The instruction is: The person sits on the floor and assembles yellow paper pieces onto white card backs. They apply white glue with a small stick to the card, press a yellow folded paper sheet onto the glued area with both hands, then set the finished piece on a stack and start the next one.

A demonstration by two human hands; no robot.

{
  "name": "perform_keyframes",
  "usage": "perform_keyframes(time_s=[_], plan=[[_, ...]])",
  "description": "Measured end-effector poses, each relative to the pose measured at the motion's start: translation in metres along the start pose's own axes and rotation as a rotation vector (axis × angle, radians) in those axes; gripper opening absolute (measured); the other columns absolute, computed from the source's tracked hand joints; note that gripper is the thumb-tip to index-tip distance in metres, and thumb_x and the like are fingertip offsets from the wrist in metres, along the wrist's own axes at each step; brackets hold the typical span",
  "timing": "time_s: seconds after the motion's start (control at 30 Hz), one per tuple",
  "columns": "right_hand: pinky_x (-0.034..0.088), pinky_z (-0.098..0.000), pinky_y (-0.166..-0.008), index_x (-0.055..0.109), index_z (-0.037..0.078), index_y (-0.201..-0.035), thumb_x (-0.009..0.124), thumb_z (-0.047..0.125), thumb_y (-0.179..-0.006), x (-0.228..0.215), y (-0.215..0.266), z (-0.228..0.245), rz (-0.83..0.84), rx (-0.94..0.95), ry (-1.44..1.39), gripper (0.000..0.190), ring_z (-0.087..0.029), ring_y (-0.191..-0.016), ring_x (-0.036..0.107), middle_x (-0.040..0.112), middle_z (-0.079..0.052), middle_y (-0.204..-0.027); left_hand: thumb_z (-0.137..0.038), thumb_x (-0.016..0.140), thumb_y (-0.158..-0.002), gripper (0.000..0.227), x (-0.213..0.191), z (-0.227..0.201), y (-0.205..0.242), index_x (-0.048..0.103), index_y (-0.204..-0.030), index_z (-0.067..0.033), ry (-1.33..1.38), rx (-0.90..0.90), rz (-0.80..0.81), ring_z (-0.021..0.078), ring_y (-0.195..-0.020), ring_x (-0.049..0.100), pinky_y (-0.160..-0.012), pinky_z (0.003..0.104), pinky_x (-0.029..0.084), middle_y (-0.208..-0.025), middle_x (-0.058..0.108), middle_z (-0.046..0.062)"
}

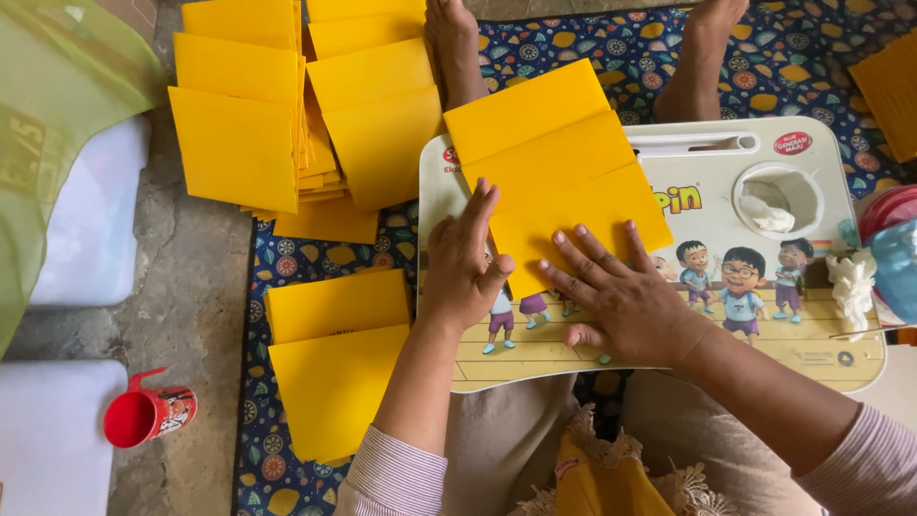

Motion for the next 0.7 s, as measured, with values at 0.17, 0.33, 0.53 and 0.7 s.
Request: perform_keyframes(time_s=[0.17,0.33,0.53,0.7], plan=[[-0.006,-0.0681,-0.122,0.026,0.029,-0.165,0.009,0.081,-0.097,0.002,0.002,-0.003,0.024,0.038,0.047,0.087,-0.032,-0.16,0.009,0.016,-0.011,-0.173,-0.08,0.021,-0.093,0.09,-0.006,-0.028,-0.005,0.041,-0.154,-0.0172,-0.164,-0.014,0.068,0.0375,-0.151,0.033,-0.12,0.062,0.02,-0.166,0.027,0.02],[-0.006,-0.0631,-0.124,0.026,0.029,-0.164,0.006,0.078,-0.1,0.009,0.006,-0.009,0.058,0.085,0.055,0.083,-0.028,-0.159,0.009,0.017,-0.007,-0.172,-0.068,0.029,-0.1,0.077,0.029,-0.045,0.007,0.044,-0.153,-0.0148,-0.347,0.01,0.316,0.0307,-0.155,0.022,-0.121,0.063,0.003,-0.166,0.029,0.016],[-0.007,-0.0604,-0.123,0.021,0.023,-0.166,0.005,0.079,-0.097,0.011,0.001,-0.024,0.098,0.146,-0.077,0.09,-0.026,-0.158,0.012,0.017,-0.008,-0.172,-0.048,0.035,-0.105,0.067,0.035,-0.05,0.009,0.024,-0.16,-0.0117,-0.432,-0.106,0.489,0.0284,-0.157,0.012,-0.119,0.068,-0.007,-0.171,0.013,0.015],[-0.003,-0.0598,-0.128,0.027,0.021,-0.166,0.003,0.084,-0.094,0.009,-0.002,-0.076,0.023,0.323,0.199,0.1,-0.024,-0.161,0.015,0.021,-0.005,-0.175,-0.045,0.034,-0.105,0.065,0.029,-0.055,0.008,0.028,-0.159,-0.0105,-0.396,-0.146,0.526,0.0296,-0.157,0.01,-0.112,0.077,-0.012,-0.17,0.012,0.016]])
Point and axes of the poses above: each hand's wrist, its own y-axis away from the middle knuckle, its own x-axis out of the palm, z = x × y, the point moved 6 cm from there along -y, towards the middle knuckle
